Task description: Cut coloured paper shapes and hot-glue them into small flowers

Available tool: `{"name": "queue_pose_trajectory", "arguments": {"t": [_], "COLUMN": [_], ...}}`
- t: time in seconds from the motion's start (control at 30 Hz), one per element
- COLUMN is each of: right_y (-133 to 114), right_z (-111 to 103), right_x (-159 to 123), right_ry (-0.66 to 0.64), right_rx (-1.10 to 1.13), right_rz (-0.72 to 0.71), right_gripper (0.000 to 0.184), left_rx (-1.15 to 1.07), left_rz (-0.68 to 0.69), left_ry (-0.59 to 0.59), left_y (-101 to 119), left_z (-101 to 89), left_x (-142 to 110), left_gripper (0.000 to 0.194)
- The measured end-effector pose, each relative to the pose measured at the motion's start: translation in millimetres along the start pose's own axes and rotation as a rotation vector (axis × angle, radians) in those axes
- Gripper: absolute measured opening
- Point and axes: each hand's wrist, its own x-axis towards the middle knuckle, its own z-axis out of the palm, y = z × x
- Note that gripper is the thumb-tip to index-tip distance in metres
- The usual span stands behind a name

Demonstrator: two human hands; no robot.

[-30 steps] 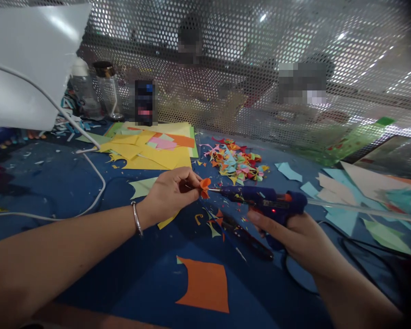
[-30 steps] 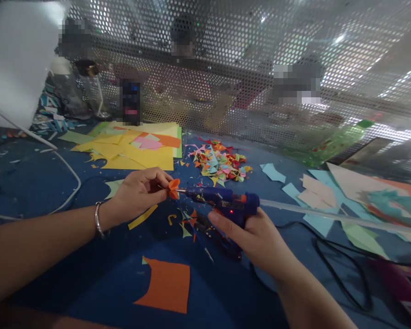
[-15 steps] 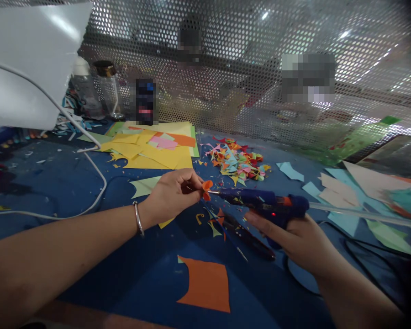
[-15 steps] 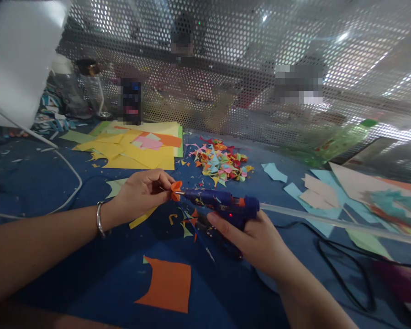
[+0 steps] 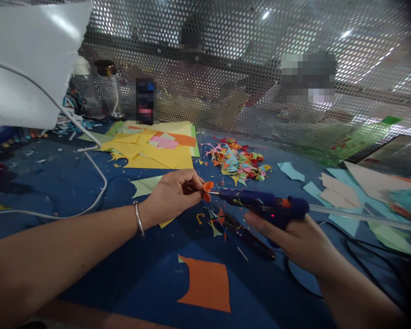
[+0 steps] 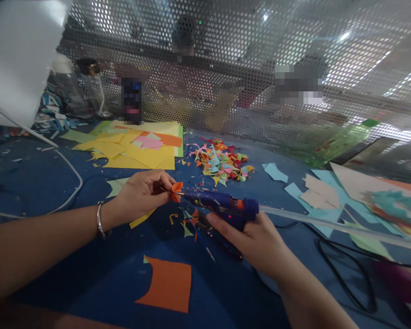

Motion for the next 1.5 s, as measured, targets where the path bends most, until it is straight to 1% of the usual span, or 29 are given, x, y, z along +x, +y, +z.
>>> {"name": "queue_pose_trajectory", "arguments": {"t": [0.17, 0.4, 0.57, 0.7, 0.87, 0.97, 1.07, 1.13, 1.2, 1.27, 1.33, 1.43, 1.5], "right_y": [2.8, -1.0, 0.0, 0.8, -4.7, -6.2, -3.4, 0.2, 3.9, 6.8, 9.2, 13.9, 18.7], "right_z": [2.8, 2.2, 2.7, 1.5, -0.1, 3.5, 8.6, 9.7, 7.9, 4.0, -0.2, -3.6, -4.1], "right_x": [-0.2, 2.3, 0.9, 2.6, 4.4, 0.6, -4.4, -5.6, -4.2, -0.7, 4.1, 11.6, 15.9], "right_ry": [-0.013, -0.006, -0.008, -0.028, -0.034, 0.027, 0.136, 0.187, 0.211, 0.189, 0.120, 0.024, 0.017], "right_rx": [0.054, 0.079, 0.131, 0.123, 0.103, 0.104, 0.077, 0.034, 0.006, -0.009, 0.007, 0.092, 0.096], "right_rz": [0.045, 0.009, 0.067, 0.056, 0.036, 0.084, 0.144, 0.142, 0.135, 0.147, 0.184, 0.302, 0.376], "right_gripper": [0.040, 0.038, 0.040, 0.043, 0.043, 0.039, 0.034, 0.032, 0.034, 0.043, 0.052, 0.056, 0.059], "left_rx": [0.004, 0.000, 0.011, 0.029, 0.031, 0.058, 0.037, 0.017, -0.002, -0.033, -0.079, -0.160, -0.200], "left_rz": [0.005, 0.006, 0.003, -0.004, -0.013, 0.001, -0.007, -0.018, -0.024, -0.034, -0.049, -0.092, -0.109], "left_ry": [0.004, -0.005, -0.016, -0.015, -0.016, 0.020, 0.061, 0.091, 0.120, 0.136, 0.149, 0.165, 0.173], "left_y": [-1.8, -2.2, -1.8, 0.2, 1.9, 2.5, 2.7, 2.5, 2.3, 2.1, 2.0, 1.6, 1.2], "left_z": [-0.3, -0.1, -0.2, -0.5, -1.2, -1.2, -1.2, -1.5, -1.9, -2.3, -2.6, -3.2, -3.9], "left_x": [0.8, 0.8, 0.3, 0.0, -0.4, 0.1, 1.2, 2.1, 3.1, 4.1, 5.2, 6.4, 6.5], "left_gripper": [0.010, 0.010, 0.009, 0.008, 0.007, 0.006, 0.009, 0.010, 0.012, 0.014, 0.017, 0.018, 0.017]}}
